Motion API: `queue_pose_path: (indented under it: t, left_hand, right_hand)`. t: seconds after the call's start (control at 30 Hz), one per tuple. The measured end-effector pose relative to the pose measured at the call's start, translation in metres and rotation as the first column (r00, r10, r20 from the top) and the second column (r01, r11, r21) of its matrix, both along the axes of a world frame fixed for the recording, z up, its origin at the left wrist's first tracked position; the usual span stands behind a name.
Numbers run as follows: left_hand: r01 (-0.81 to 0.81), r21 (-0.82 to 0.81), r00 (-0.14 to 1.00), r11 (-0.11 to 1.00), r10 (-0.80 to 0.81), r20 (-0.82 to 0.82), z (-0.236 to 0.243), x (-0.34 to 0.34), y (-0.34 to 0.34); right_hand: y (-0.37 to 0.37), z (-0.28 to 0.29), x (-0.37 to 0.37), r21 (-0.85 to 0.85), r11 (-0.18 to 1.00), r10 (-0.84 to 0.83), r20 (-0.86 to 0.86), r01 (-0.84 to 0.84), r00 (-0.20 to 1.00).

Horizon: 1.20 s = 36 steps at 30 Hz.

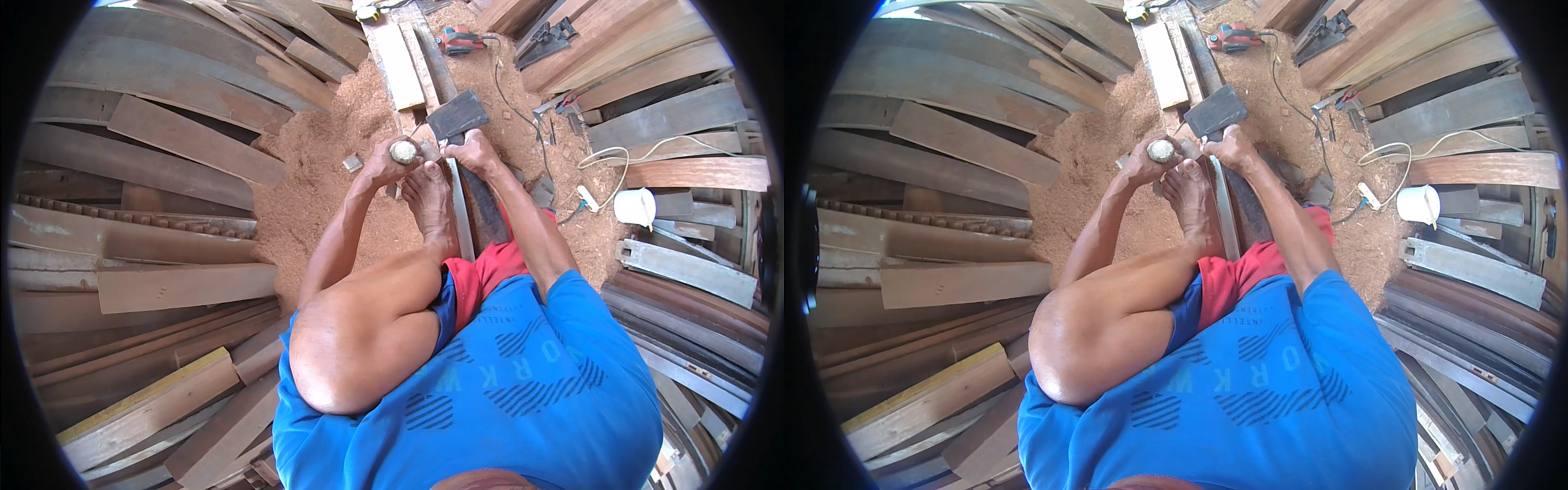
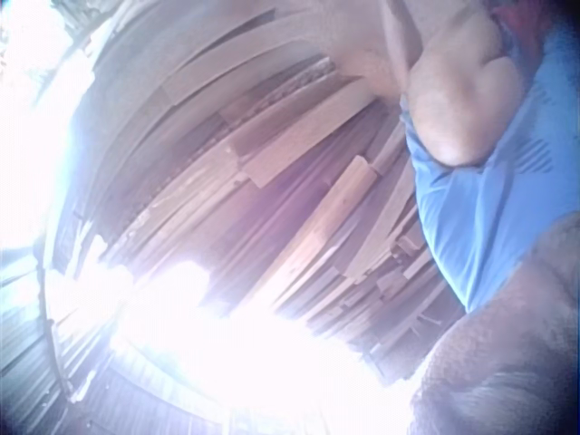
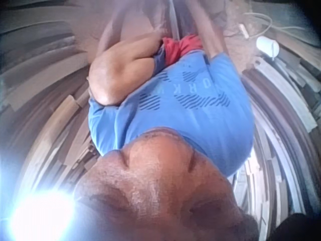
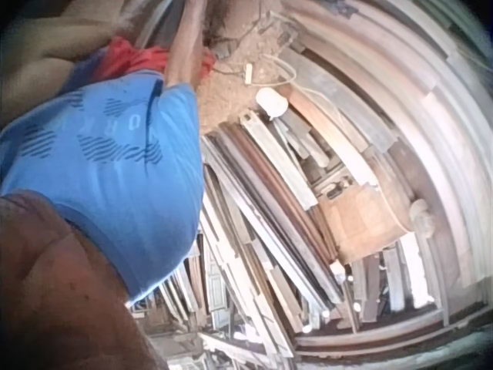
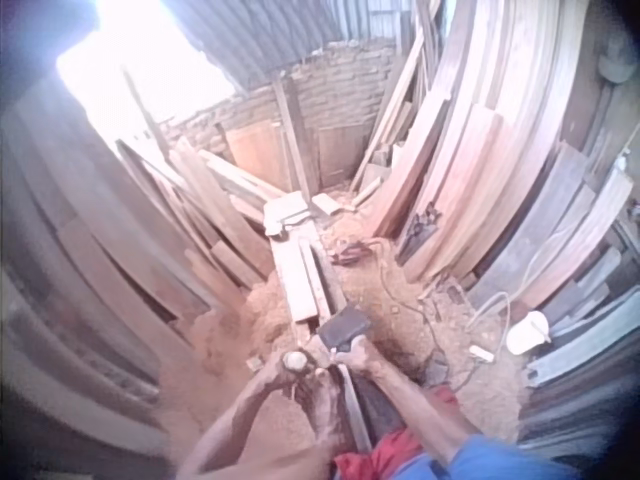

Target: The person uses a mallet and chisel to carve and shape a small piece of wood held between their feet. They repeatedly strike the chisel to remove wood chips and refine the shape of the piece.

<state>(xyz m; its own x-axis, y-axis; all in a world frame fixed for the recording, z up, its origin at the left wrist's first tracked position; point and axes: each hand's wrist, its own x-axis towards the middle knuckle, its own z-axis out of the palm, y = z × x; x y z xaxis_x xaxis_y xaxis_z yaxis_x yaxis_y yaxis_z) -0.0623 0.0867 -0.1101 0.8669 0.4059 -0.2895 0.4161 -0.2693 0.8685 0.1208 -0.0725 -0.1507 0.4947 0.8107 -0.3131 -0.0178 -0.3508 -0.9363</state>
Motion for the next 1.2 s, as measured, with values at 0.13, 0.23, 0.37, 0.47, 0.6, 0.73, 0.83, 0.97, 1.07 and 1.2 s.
queue_pose_path:
  t: [0.13,0.23,0.37,0.47,0.6,0.73,0.83,0.97,1.07,1.2]
  left_hand:
    - [-0.098,0.037,0.986,0.995,0.102,-0.135,0.008,0.003,-0.007]
    - [-0.082,0.084,0.976,0.993,0.097,-0.193,0.004,-0.001,-0.005]
    - [-0.036,0.041,0.980,0.998,0.044,-0.193,-0.001,-0.005,0.002]
    - [-0.060,0.095,0.971,0.994,0.080,-0.225,-0.003,-0.005,-0.002]
    - [-0.035,0.156,0.975,0.987,0.067,-0.211,-0.004,-0.006,0.000]
    - [-0.179,0.030,0.965,0.983,0.182,-0.188,-0.003,0.007,0.006]
    - [-0.542,-0.306,0.824,0.782,0.567,-0.010,0.004,-0.023,0.029]
    - [-0.488,0.110,0.852,0.866,0.445,0.275,0.094,0.018,0.024]
    - [-0.480,0.018,0.802,0.877,0.430,0.414,0.111,0.053,0.014]
    - [-0.356,-0.123,0.801,0.926,0.370,0.471,0.134,0.050,-0.016]
  right_hand:
    - [0.002,0.000,-0.011,-0.001,1.000,0.029,-0.092,-0.029,0.995]
    - [0.000,0.029,-0.017,-0.073,0.994,0.072,-0.066,-0.077,0.995]
    - [-0.001,0.005,-0.024,-0.095,0.992,0.086,0.072,-0.079,0.994]
    - [0.000,-0.006,-0.025,-0.219,0.962,0.189,0.115,-0.160,0.975]
    - [0.000,-0.015,-0.025,-0.183,0.967,0.211,0.168,-0.179,0.963]
    - [-0.016,-0.010,-0.017,0.010,1.000,0.026,0.180,-0.028,0.983]
    - [-0.026,0.048,-0.023,0.060,0.994,0.098,-0.130,-0.090,0.987]
    - [-0.068,0.072,-0.009,0.014,0.995,0.104,-0.146,-0.103,0.984]
    - [-0.082,0.062,-0.007,0.006,0.995,-0.099,-0.076,0.100,0.992]
    - [-0.059,0.134,-0.010,0.255,0.967,-0.052,0.102,0.024,0.993]
